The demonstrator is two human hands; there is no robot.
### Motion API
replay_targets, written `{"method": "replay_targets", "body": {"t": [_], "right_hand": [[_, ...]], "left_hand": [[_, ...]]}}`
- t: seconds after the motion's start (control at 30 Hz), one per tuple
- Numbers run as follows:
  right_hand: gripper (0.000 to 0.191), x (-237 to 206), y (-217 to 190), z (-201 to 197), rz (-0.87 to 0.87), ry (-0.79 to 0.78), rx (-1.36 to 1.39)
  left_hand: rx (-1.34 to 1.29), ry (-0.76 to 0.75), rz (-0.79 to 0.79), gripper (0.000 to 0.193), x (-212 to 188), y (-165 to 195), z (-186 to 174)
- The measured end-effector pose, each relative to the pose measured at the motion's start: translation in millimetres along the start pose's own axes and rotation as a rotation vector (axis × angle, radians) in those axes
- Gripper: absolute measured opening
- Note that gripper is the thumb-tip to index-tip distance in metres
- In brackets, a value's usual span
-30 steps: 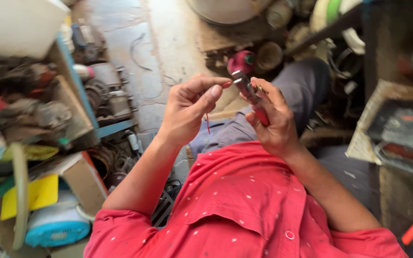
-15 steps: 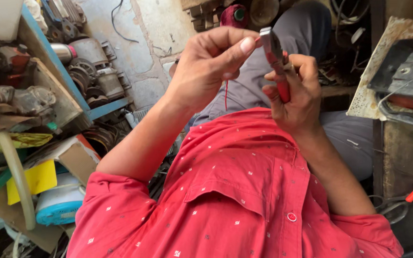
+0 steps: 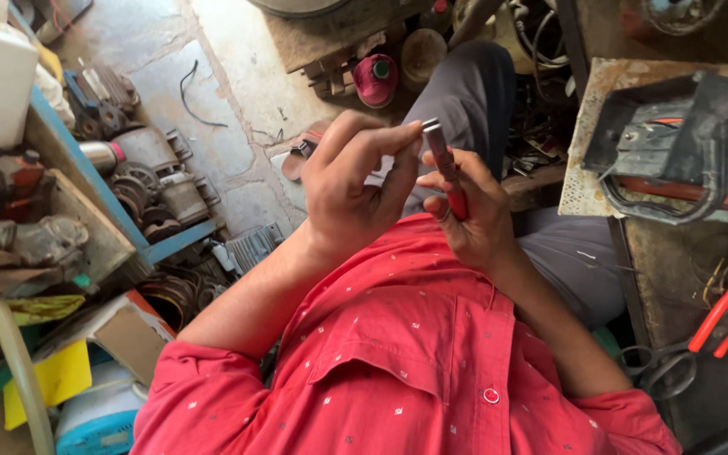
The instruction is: The person sits on the floor of a repair workshop and connects wires to an electric motor stator with copper windings. They strip insulation from wire ends using pliers, twist the wire strands, and route the red and white leads into the motor winding, handling the wires one at a time.
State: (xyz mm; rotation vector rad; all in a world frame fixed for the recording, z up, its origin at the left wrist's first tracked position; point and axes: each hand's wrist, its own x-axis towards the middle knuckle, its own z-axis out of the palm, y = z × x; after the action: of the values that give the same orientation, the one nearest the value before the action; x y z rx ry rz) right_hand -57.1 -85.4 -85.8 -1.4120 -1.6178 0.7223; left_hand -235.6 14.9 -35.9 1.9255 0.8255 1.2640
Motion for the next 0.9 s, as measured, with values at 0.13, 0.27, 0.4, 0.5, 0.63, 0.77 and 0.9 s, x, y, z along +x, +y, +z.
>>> {"method": "replay_targets", "body": {"t": [0.13,0.27,0.4,0.5,0.63,0.77,0.9], "right_hand": [[0.028,-3.8,6.2,0.4,0.006,0.034,-0.02],[0.029,-3.4,9.5,2.4,0.064,0.008,-0.004],[0.042,6.0,6.7,2.2,-0.06,0.022,0.022],[0.054,14.1,7.8,1.7,-0.216,0.062,0.03],[0.058,13.7,15.4,0.9,-0.202,0.101,-0.065],[0.055,6.0,22.0,1.8,-0.129,0.077,-0.195],[0.044,5.0,21.9,5.2,-0.056,0.007,0.087]], "left_hand": [[0.127,0.02,0.195,0.028,6.1,-2.5,2.2],[0.185,-0.012,0.25,0.027,7.4,-5.2,2.8],[0.031,-0.034,0.105,0.019,4.1,-0.1,2.6],[-0.135,-0.085,-0.112,0.013,1.2,6.7,0.8],[-0.257,-0.139,-0.221,0.007,-0.3,10.9,-3.4],[-0.254,-0.207,-0.248,0.002,1.2,8.7,-10.5],[-0.386,-0.246,-0.373,0.007,3.2,6.9,-14.7]]}}
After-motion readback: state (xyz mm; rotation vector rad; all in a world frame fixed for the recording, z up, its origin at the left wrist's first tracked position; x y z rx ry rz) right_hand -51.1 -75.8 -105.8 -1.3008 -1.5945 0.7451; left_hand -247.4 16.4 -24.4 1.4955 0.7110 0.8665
